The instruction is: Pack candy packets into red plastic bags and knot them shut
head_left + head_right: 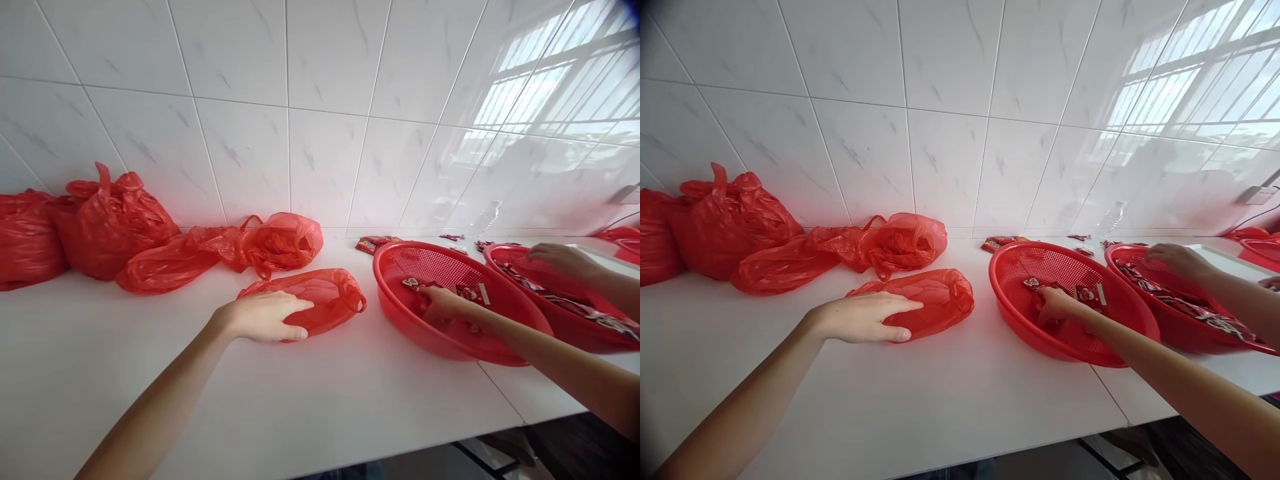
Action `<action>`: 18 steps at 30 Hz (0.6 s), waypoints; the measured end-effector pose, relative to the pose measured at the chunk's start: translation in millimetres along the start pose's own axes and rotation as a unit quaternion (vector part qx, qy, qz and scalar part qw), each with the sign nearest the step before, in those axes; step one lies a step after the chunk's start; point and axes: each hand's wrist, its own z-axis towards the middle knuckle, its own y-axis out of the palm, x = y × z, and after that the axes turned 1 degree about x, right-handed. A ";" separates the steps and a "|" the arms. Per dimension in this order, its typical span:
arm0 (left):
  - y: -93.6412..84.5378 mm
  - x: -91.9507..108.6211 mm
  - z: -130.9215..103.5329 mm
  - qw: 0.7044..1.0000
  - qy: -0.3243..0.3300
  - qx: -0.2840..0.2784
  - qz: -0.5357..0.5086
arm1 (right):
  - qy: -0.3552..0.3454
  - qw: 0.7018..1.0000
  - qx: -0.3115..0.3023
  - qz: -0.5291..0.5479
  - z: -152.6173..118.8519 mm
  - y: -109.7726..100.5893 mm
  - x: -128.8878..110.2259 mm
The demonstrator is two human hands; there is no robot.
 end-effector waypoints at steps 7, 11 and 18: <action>-0.2 2.7 -3.2 1.000 0.007 0.000 0.007 | 0.025 0.997 -0.049 -0.051 11.1 80.9 -33.6; -2.5 -1.9 -6.9 1.000 0.001 0.010 0.005 | -0.003 0.998 -0.059 -0.024 10.0 77.7 -44.8; -7.7 -15.5 -14.2 1.000 0.003 0.030 0.001 | -0.035 0.990 -0.109 0.080 8.6 66.2 -63.0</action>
